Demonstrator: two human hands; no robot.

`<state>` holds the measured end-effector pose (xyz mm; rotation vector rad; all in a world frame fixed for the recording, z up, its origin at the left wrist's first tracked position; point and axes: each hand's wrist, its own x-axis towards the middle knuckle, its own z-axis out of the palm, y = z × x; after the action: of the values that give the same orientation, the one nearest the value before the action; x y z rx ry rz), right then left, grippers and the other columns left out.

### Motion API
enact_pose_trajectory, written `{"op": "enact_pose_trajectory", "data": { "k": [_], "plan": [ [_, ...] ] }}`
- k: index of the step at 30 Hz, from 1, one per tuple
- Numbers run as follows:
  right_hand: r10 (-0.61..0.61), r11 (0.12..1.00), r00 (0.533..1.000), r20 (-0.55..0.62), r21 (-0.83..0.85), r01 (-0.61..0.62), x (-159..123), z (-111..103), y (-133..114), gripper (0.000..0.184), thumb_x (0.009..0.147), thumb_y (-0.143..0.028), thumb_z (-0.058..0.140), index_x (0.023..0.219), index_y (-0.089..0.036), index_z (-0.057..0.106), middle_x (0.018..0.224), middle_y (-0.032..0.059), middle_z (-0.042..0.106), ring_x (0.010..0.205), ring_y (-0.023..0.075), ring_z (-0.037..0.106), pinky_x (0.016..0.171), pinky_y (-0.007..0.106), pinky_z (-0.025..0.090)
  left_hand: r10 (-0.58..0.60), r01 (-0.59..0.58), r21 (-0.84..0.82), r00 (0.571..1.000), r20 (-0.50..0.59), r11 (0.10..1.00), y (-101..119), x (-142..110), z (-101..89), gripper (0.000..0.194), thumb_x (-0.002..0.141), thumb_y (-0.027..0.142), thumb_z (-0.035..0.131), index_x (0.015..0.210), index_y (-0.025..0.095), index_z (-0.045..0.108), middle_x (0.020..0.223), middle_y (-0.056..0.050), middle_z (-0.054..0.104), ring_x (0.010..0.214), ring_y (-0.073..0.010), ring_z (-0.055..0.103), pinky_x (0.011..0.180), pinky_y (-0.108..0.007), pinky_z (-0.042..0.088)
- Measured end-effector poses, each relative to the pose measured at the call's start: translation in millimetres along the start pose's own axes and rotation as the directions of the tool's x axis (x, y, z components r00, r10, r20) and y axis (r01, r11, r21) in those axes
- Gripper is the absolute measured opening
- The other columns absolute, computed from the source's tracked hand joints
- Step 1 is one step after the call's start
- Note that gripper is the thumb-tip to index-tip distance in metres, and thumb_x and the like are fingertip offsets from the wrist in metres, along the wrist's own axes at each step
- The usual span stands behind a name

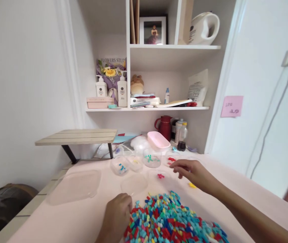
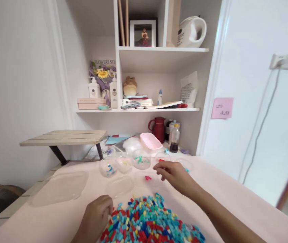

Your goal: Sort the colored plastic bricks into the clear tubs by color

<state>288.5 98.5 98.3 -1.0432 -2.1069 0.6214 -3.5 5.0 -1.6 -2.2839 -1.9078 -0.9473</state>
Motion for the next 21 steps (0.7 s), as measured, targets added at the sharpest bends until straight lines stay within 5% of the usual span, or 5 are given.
{"op": "enact_pose_trajectory", "data": {
  "k": [7,13,21],
  "plan": [
    [0.23,0.957,0.932,-0.279,0.24,-0.164,-59,-19,56,0.043,0.084,-0.053,0.052,0.103,-0.018,0.068,0.07,0.0045,0.063,0.055,0.0167,0.058,0.052,0.029,0.046,-0.07,0.077,0.023,0.975,-0.209,0.997,-1,2,-6.6,0.033,0.08,0.008,0.033,0.092,0.023,0.06,0.095,-0.002,0.063,0.084,-0.0146,0.063,0.075,-0.024,0.048],
    [0.219,0.959,0.895,-0.389,0.257,-0.123,-72,-31,43,0.043,0.083,-0.054,0.053,0.104,-0.02,0.067,0.069,0.0042,0.061,0.055,0.0169,0.056,0.054,0.03,0.048,-0.185,0.221,0.132,0.952,-0.242,0.966,3,4,-12.4,0.053,0.08,0.003,0.032,0.127,0.024,0.045,0.122,-0.007,0.05,0.095,-0.0145,0.063,0.073,-0.026,0.052],
    [0.137,0.983,0.924,-0.358,0.162,-0.083,-81,-29,28,0.038,0.084,-0.054,0.053,0.104,-0.025,0.068,0.067,0.0023,0.062,0.054,0.0171,0.059,0.055,0.03,0.049,-0.248,0.292,0.336,0.954,-0.168,0.895,-5,24,-46.0,0.054,0.081,0.003,0.039,0.13,0.024,0.046,0.137,-0.01,0.035,0.113,-0.0205,0.053,0.081,-0.031,0.05]
  ]
}}
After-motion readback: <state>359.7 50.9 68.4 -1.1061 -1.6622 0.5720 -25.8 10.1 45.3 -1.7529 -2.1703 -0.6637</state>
